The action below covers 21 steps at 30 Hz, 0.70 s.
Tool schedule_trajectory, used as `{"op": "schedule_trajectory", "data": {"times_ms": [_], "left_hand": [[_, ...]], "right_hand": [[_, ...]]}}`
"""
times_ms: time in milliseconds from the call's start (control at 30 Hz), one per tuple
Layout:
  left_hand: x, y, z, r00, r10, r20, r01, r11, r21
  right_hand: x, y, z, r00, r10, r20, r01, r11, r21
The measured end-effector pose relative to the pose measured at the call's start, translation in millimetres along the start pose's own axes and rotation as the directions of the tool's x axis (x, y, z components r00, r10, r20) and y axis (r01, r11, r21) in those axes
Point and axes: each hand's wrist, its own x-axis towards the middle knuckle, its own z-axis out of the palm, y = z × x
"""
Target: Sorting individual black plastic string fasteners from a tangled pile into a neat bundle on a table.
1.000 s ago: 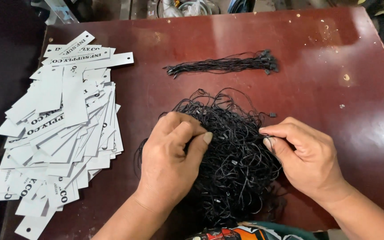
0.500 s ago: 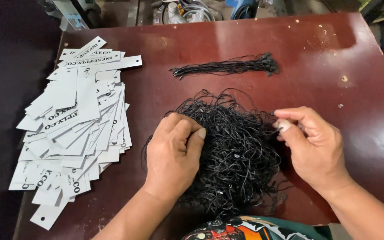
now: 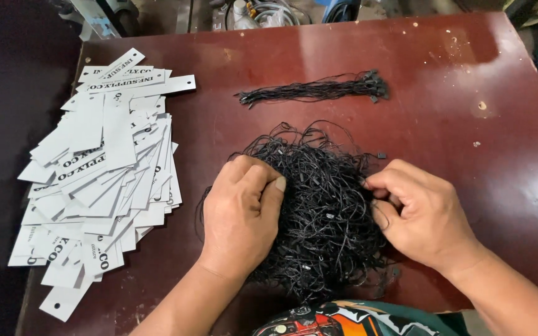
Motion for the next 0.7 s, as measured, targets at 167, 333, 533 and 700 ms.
{"op": "schedule_trajectory", "data": {"times_ms": [167, 333, 533, 700], "left_hand": [[-1.1, 1.0, -1.3, 1.0, 0.009, -0.004, -0.009, 1.0, -0.014], [-0.1, 1.3, -2.4, 1.0, 0.022, -0.007, -0.022, 0.999, -0.023], [2.6, 3.2, -3.2, 0.999, 0.032, 0.005, -0.032, 0.999, -0.023], [18.4, 23.0, -17.5, 0.98, -0.172, 0.098, 0.158, 0.978, 0.138]], "right_hand": [[-0.6, 0.3, 4.5, 1.0, -0.011, -0.014, 0.008, 0.984, -0.178], [-2.8, 1.2, 8.8, 0.999, -0.028, -0.024, 0.017, 0.929, -0.369], [-0.2, 4.1, -10.2, 0.926, 0.377, -0.007, -0.375, 0.922, -0.096], [18.8, -17.7, -45.1, 0.988, -0.028, -0.155, 0.018, 0.998, -0.066]]}}
